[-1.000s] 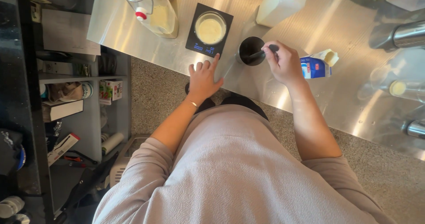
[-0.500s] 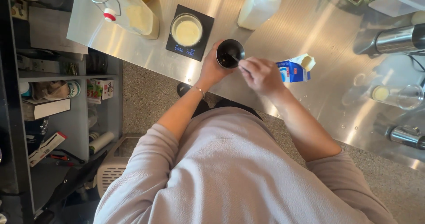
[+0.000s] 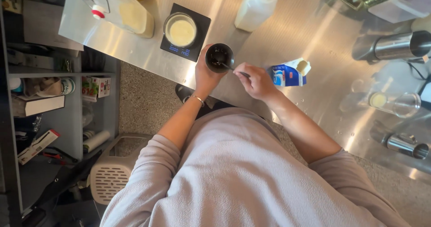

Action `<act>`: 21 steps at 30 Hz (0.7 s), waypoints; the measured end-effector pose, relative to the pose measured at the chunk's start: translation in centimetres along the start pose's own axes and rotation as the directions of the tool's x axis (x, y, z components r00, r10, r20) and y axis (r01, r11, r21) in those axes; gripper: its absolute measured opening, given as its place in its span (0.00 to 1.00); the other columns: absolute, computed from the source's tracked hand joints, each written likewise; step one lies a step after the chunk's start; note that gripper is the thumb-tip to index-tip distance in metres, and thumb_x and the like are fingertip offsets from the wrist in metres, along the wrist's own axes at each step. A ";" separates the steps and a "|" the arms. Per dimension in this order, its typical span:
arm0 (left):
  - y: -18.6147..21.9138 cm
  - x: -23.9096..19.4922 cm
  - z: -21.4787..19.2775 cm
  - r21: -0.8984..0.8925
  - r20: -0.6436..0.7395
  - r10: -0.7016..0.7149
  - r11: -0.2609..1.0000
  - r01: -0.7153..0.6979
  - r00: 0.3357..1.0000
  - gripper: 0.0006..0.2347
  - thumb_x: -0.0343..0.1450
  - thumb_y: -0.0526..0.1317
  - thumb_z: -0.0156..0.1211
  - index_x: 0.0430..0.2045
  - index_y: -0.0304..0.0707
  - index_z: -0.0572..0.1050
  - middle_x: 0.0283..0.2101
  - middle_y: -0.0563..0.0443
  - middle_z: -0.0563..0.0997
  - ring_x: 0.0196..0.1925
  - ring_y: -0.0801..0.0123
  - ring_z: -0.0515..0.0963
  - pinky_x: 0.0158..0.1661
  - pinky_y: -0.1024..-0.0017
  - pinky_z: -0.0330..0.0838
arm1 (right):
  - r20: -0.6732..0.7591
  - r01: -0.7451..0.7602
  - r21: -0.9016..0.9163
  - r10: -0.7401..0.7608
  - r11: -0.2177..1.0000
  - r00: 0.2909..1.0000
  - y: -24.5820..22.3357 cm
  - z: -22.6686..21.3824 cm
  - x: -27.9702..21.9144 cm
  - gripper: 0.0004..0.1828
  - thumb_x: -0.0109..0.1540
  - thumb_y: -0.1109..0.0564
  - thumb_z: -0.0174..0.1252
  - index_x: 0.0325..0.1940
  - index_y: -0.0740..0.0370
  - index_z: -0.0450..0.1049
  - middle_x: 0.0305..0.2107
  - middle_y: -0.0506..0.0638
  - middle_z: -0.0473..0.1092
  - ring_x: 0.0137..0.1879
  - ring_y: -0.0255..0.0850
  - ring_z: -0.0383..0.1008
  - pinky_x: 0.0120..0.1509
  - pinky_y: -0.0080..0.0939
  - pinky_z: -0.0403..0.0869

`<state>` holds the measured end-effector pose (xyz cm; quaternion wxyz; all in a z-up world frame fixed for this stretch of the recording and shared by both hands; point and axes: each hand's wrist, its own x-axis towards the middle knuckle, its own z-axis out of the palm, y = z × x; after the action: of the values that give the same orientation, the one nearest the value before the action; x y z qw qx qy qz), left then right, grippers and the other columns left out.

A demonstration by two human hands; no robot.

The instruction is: The person places a glass on a digital scale, pours liquid from a squeeze bottle, then pours syrup from a swing-top bottle into the glass while watching the scale. They carry the glass to another counter, blend the mixture with a handheld frother, scoop ice into the glass, and hold up the finished drink.

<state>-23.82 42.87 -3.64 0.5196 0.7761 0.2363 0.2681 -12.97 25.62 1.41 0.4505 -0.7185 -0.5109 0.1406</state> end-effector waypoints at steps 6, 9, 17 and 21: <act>0.6 -0.4 0.1 0.031 0.001 -0.075 0.997 0.075 0.997 0.31 0.57 0.38 0.81 0.53 0.38 0.70 0.52 0.45 0.79 0.54 0.52 0.81 0.51 0.64 0.76 | -0.034 0.091 -0.219 -0.101 0.972 0.994 -2.7 -0.3 2.5 0.06 0.67 0.58 0.63 0.45 0.61 0.74 0.41 0.54 0.76 0.41 0.48 0.80 0.43 0.43 0.78; 0.6 -0.7 0.7 0.013 -0.033 -0.060 0.998 0.061 0.998 0.31 0.58 0.37 0.80 0.54 0.37 0.70 0.53 0.43 0.77 0.55 0.51 0.80 0.53 0.63 0.75 | -0.047 0.098 -0.296 -0.117 0.950 0.992 -3.0 0.1 2.1 0.05 0.67 0.59 0.63 0.46 0.60 0.75 0.42 0.53 0.78 0.44 0.47 0.81 0.46 0.42 0.79; -1.8 -2.4 1.7 -0.017 -0.046 -0.115 0.993 0.114 0.992 0.30 0.64 0.36 0.74 0.58 0.34 0.63 0.55 0.38 0.75 0.56 0.48 0.78 0.54 0.61 0.74 | -0.124 0.051 -0.372 -0.104 0.927 0.987 -2.7 3.8 1.7 0.07 0.67 0.58 0.64 0.48 0.60 0.78 0.36 0.52 0.77 0.39 0.46 0.78 0.42 0.43 0.77; -1.8 -2.0 0.9 -0.033 -0.036 -0.146 0.989 0.145 0.989 0.31 0.63 0.37 0.76 0.58 0.33 0.63 0.54 0.39 0.75 0.56 0.49 0.79 0.53 0.61 0.74 | -0.132 -0.126 -0.225 0.098 0.966 0.986 -2.7 4.0 2.4 0.05 0.66 0.56 0.64 0.43 0.56 0.83 0.27 0.52 0.74 0.30 0.45 0.74 0.34 0.44 0.71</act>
<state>-24.92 41.58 -5.92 0.5449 0.7434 0.2980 0.2481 -16.18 29.89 1.93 0.3842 -0.8012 -0.4546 0.0615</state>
